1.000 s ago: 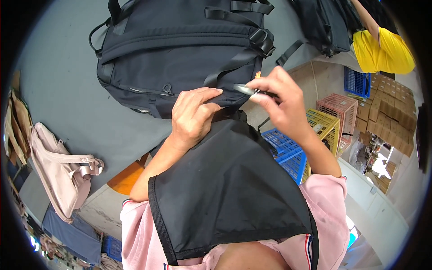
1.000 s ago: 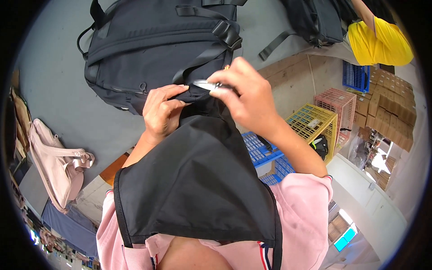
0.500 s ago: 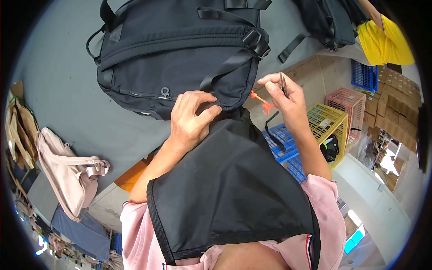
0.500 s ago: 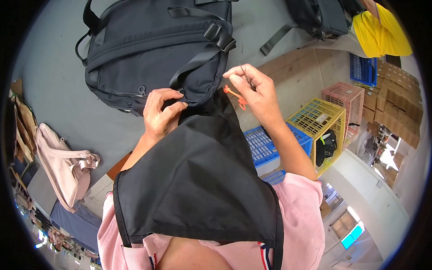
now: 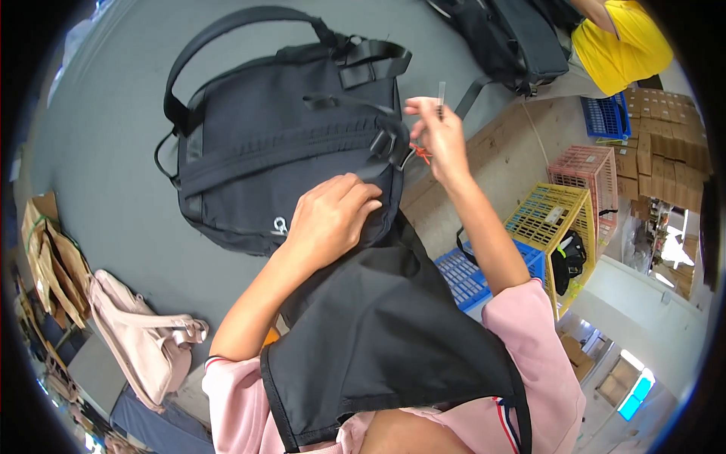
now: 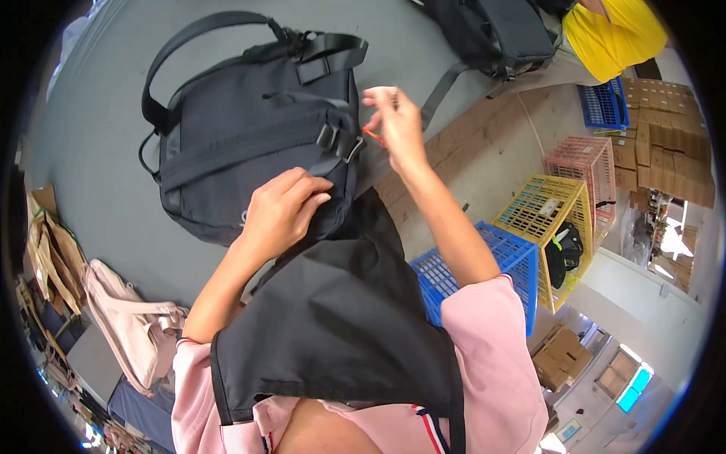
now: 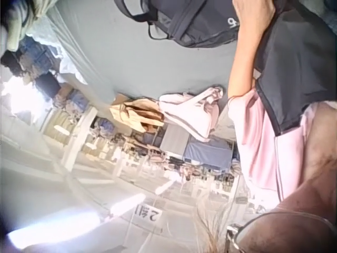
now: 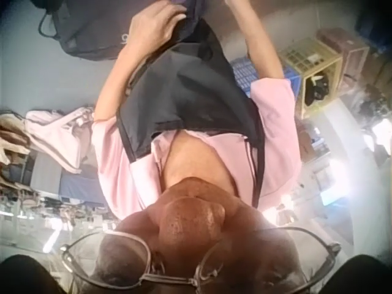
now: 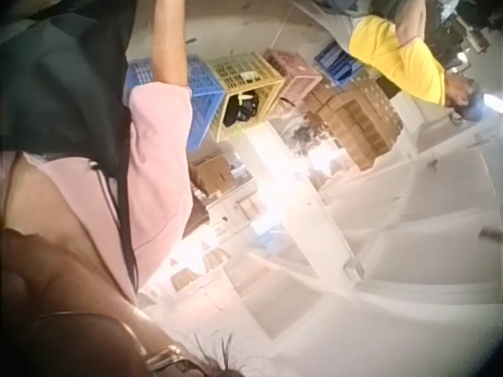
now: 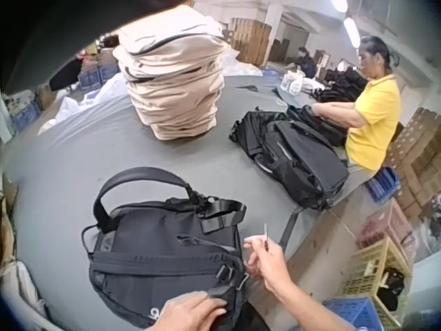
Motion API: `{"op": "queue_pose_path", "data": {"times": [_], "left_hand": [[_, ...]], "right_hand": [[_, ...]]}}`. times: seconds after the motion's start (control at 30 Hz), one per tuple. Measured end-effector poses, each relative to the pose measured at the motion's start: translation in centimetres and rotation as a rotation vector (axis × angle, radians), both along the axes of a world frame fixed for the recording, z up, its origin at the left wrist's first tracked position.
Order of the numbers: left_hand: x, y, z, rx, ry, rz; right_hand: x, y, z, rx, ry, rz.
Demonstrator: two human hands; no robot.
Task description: Trim loose threads from finished backpacks using a small pair of snips.
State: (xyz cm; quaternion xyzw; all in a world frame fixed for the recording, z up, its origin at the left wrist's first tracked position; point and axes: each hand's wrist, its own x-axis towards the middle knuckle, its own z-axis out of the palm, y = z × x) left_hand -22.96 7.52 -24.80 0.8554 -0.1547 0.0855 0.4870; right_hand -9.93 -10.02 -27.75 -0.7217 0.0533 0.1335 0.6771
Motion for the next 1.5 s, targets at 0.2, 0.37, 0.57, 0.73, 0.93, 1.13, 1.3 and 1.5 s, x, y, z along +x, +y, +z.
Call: {"op": "queue_pose_path", "data": {"times": [0.2, 0.37, 0.57, 0.73, 0.93, 1.13, 1.3, 1.5], "left_hand": [[4.2, -1.4, 1.3, 0.451, 0.445, -0.137], [10.2, 1.0, -0.2, -0.129, 0.303, 0.209], [16.4, 12.0, -0.1, -1.277, 0.71, 0.218], [11.3, 10.5, 1.9, -0.417, 0.917, 0.352], [12.6, 8.2, 6.7, 0.127, 0.56, 0.303], [18.1, 4.8, 1.6, 0.288, -0.093, 0.062], [21.4, 8.0, -2.2, 0.424, 0.046, 0.572], [20.9, 11.0, -5.7, 0.516, 0.176, 0.688]], "right_hand": [[4.0, 2.4, -1.4, -0.144, -0.213, -0.003], [6.9, 2.5, 0.9, -0.129, -0.072, 0.363], [6.5, 2.7, -0.3, -0.065, 0.025, 0.229], [10.6, 6.1, 1.1, -0.158, -0.076, 0.218], [15.7, 13.2, -0.4, -0.388, -0.428, 0.326], [19.4, 18.3, 5.4, -0.172, -0.898, 0.553], [21.0, 15.9, 1.5, -0.385, -0.375, 0.479], [17.9, 14.7, -3.0, -0.453, -0.329, 0.421]]}}
